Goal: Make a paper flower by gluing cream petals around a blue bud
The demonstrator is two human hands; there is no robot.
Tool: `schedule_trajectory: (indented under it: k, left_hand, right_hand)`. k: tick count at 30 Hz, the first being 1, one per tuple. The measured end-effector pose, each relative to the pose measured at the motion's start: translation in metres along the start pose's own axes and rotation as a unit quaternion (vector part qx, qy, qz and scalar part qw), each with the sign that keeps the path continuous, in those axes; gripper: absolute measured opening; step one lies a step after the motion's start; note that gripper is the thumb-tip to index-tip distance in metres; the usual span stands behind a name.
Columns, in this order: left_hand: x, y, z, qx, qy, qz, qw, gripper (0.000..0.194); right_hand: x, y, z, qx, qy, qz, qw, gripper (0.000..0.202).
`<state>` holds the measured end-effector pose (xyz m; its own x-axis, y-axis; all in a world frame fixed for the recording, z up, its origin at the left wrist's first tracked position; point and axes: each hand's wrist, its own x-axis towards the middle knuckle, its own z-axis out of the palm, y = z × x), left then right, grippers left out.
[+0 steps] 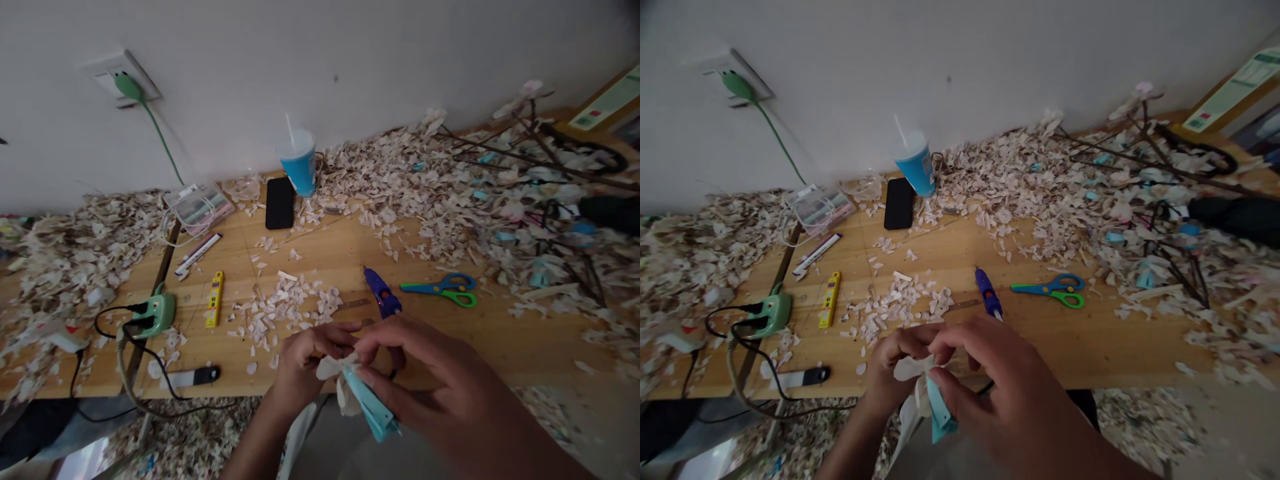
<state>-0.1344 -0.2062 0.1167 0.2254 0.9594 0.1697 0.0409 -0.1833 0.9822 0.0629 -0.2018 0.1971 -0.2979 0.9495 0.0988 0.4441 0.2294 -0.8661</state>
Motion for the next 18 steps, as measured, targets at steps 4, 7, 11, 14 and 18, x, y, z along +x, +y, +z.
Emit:
schedule_trajectory:
  k: [4,7,11,14,18]
  left_hand:
    - [-0.0013,-0.0017,0.0024,-0.002,0.0,-0.021,1.0,0.019]
    - [-0.0002,0.0002,0.0048,-0.015,-0.006,-0.012,1.0,0.016]
    - [0.0024,0.0004,0.006,-0.049,-0.012,0.033,0.998,0.019]
    - [0.0026,-0.0018,0.0058,-0.069,-0.014,0.054,0.996,0.021]
    - [0.0005,-0.0025,0.006,-0.074,-0.018,0.063,0.995,0.019]
  right_hand:
    - [0.002,0.0007,-0.002,-0.006,0.008,-0.001,1.0,0.007]
    - [0.0017,0.0024,-0.0021,0.007,0.0,0.012,1.0,0.009]
    - [-0.0014,0.0025,-0.0033,0.011,-0.027,0.058,0.998,0.012]
    - [-0.0033,0.0019,-0.0037,0.011,-0.057,0.076,0.995,0.013]
    - [-0.0031,0.0023,-0.001,0.015,-0.076,0.064,0.995,0.014]
